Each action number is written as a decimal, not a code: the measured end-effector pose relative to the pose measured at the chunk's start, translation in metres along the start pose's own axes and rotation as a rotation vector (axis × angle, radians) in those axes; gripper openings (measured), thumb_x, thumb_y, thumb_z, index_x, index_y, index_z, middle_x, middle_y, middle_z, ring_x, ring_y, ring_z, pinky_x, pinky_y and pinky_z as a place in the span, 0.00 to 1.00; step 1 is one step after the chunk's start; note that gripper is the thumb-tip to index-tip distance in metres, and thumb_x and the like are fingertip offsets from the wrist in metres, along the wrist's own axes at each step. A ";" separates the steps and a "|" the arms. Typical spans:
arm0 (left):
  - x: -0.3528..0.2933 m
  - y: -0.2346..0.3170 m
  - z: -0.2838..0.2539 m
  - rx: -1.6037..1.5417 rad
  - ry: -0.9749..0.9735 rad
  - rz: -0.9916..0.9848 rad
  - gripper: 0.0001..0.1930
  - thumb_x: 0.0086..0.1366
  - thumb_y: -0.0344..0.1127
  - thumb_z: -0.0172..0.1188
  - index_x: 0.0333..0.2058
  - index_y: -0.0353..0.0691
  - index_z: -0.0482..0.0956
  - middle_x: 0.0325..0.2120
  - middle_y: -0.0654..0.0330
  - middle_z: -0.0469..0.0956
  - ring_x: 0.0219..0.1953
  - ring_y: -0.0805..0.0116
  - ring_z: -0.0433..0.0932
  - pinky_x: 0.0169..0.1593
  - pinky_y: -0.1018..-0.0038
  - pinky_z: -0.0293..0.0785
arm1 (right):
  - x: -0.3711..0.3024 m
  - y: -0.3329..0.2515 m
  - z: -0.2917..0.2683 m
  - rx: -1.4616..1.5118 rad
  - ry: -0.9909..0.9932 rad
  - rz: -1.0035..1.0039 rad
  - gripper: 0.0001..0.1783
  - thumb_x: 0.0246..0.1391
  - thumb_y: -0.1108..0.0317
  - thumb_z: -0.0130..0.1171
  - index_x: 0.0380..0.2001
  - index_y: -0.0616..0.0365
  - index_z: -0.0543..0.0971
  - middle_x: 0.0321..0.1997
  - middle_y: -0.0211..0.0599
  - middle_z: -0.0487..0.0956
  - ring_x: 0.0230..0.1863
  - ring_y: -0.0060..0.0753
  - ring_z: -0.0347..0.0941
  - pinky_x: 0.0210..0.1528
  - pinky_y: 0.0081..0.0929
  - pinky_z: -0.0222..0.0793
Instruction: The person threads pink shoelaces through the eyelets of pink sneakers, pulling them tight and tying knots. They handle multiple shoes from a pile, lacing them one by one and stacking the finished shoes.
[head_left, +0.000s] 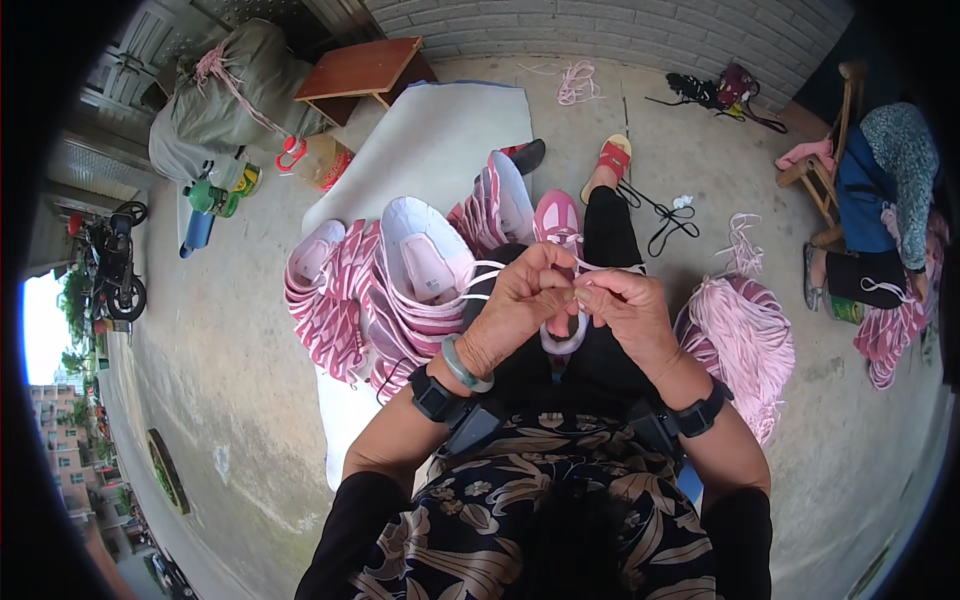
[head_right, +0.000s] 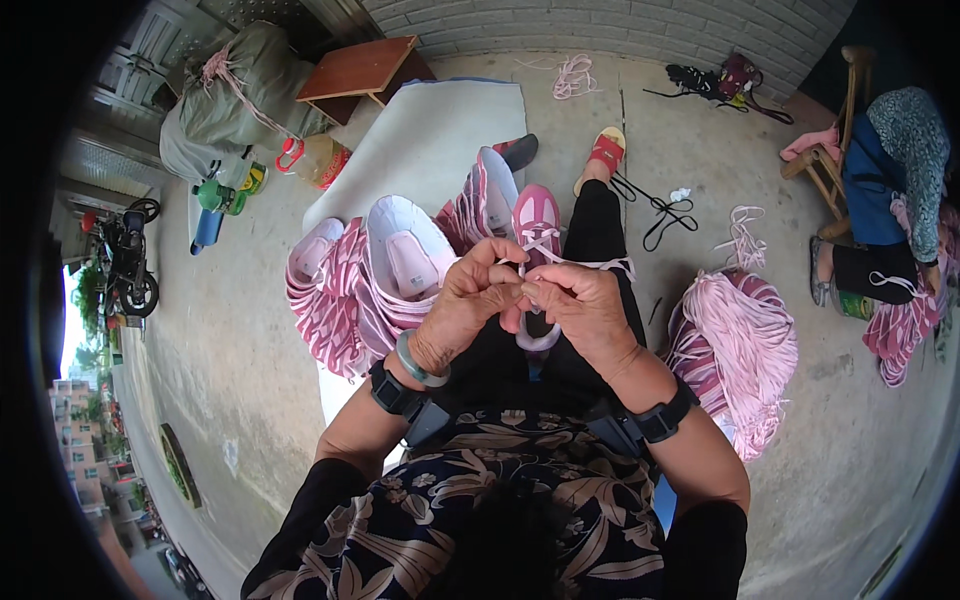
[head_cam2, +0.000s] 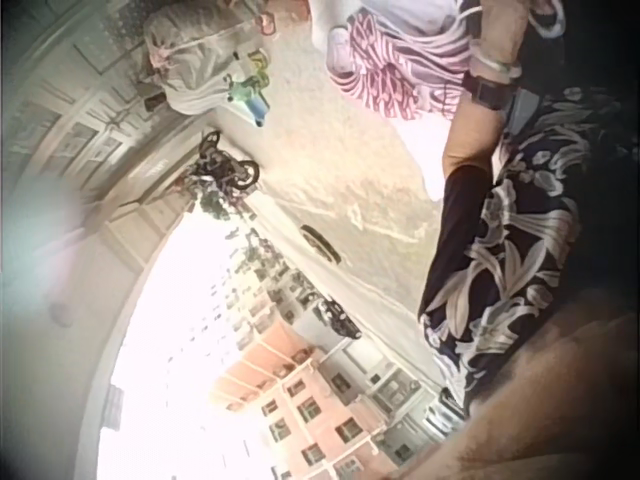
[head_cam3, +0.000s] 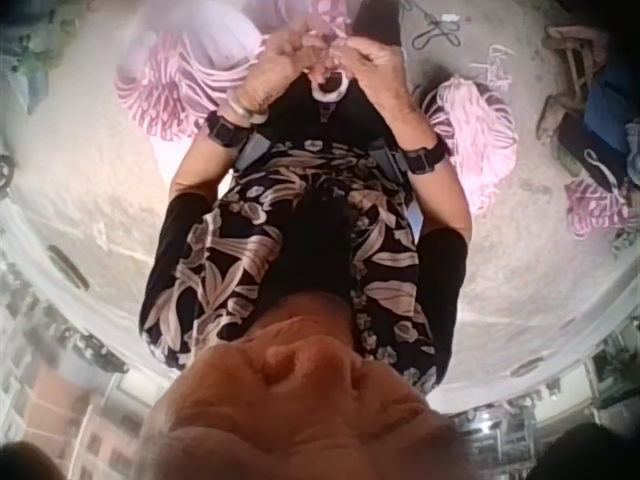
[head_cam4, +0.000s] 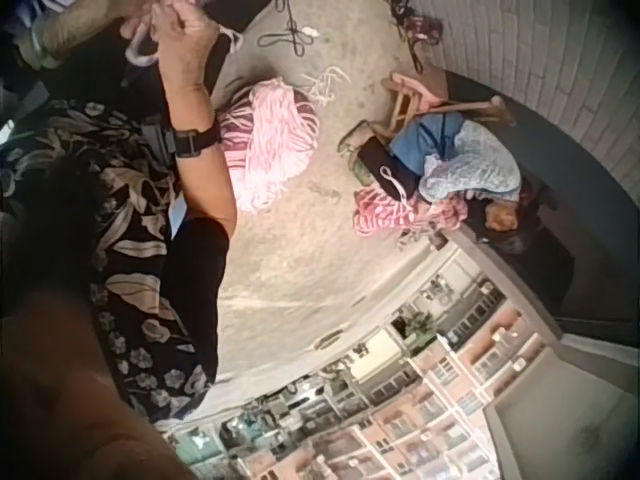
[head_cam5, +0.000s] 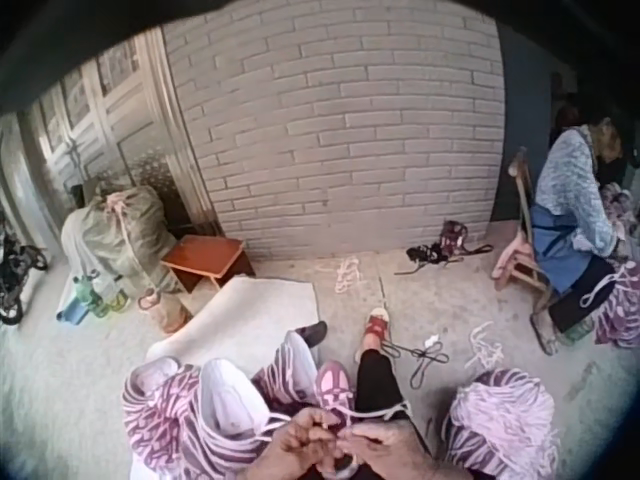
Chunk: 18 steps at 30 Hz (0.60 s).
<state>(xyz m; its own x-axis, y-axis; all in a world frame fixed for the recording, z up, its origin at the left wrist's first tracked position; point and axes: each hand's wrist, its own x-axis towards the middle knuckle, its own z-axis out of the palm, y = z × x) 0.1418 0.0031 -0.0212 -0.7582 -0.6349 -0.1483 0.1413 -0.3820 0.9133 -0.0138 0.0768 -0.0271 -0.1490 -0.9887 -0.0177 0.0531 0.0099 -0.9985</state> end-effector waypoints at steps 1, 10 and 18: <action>0.001 -0.001 -0.001 0.005 -0.017 0.001 0.14 0.60 0.24 0.52 0.45 0.37 0.64 0.23 0.61 0.76 0.19 0.77 0.72 0.24 0.84 0.68 | 0.000 -0.001 0.000 -0.010 -0.006 0.010 0.07 0.50 0.72 0.58 0.34 0.62 0.78 0.23 0.29 0.76 0.20 0.13 0.65 0.21 0.11 0.62; 0.001 0.000 0.000 0.189 0.027 -0.081 0.22 0.54 0.21 0.52 0.49 0.36 0.62 0.25 0.62 0.75 0.20 0.75 0.72 0.26 0.83 0.68 | -0.001 -0.004 0.004 -0.180 0.021 -0.130 0.06 0.49 0.72 0.59 0.31 0.62 0.78 0.22 0.30 0.75 0.18 0.15 0.66 0.20 0.13 0.62; 0.008 0.004 0.025 0.550 -0.123 0.360 0.38 0.46 0.21 0.53 0.58 0.38 0.51 0.39 0.60 0.69 0.41 0.72 0.67 0.46 0.77 0.63 | -0.005 -0.036 -0.004 -0.427 0.079 -0.393 0.05 0.47 0.76 0.58 0.30 0.63 0.74 0.19 0.36 0.73 0.19 0.28 0.69 0.22 0.21 0.64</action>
<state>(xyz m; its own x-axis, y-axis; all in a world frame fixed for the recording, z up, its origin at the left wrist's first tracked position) 0.1203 0.0137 -0.0094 -0.7962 -0.5650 0.2163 0.0783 0.2583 0.9629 -0.0191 0.0818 0.0089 -0.1512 -0.9164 0.3707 -0.4215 -0.2795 -0.8627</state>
